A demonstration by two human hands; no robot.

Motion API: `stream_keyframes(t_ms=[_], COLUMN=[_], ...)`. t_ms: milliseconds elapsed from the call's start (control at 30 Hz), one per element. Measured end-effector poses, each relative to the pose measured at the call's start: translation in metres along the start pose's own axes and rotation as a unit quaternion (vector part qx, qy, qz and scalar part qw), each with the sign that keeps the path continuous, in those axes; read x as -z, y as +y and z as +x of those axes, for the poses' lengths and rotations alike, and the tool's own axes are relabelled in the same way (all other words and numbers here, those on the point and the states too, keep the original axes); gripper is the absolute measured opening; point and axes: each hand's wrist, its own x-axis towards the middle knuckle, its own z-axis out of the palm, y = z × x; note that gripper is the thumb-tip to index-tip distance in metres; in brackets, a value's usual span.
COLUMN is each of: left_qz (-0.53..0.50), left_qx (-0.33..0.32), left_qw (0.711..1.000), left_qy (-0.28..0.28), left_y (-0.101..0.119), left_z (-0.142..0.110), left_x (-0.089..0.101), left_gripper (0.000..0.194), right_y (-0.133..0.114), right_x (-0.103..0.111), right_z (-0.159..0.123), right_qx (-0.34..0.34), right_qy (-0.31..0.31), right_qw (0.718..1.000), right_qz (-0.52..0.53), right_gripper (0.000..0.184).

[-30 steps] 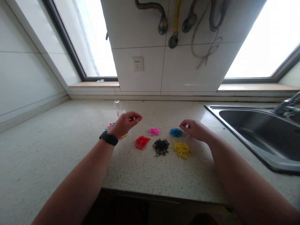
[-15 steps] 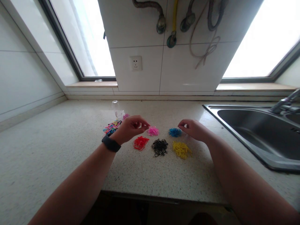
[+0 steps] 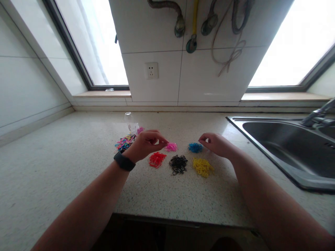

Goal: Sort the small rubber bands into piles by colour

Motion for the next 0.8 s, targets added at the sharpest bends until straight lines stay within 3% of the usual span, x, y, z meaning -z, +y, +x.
stream_keyframes(t_ms=[233, 533, 800], left_qz=[0.054, 0.226, 0.271], left_qx=[0.065, 0.096, 0.111], left_qw=[0.996, 0.962, 0.947], left_qy=[-0.016, -0.123, -0.131], left_y=[-0.009, -0.033, -0.041], left_z=[0.000, 0.002, 0.001], left_x=[-0.005, -0.020, -0.021], left_gripper=[0.014, 0.013, 0.019], right_y=[-0.003, -0.004, -0.005], right_x=[0.001, 0.001, 0.001], right_z=[-0.001, -0.001, -0.001], right_qx=[-0.005, -0.011, -0.014], right_qy=[-0.009, -0.012, -0.017], right_qw=[1.000, 1.000, 1.000], right_qz=[0.003, -0.001, 0.003], right_gripper=[0.022, 0.021, 0.020])
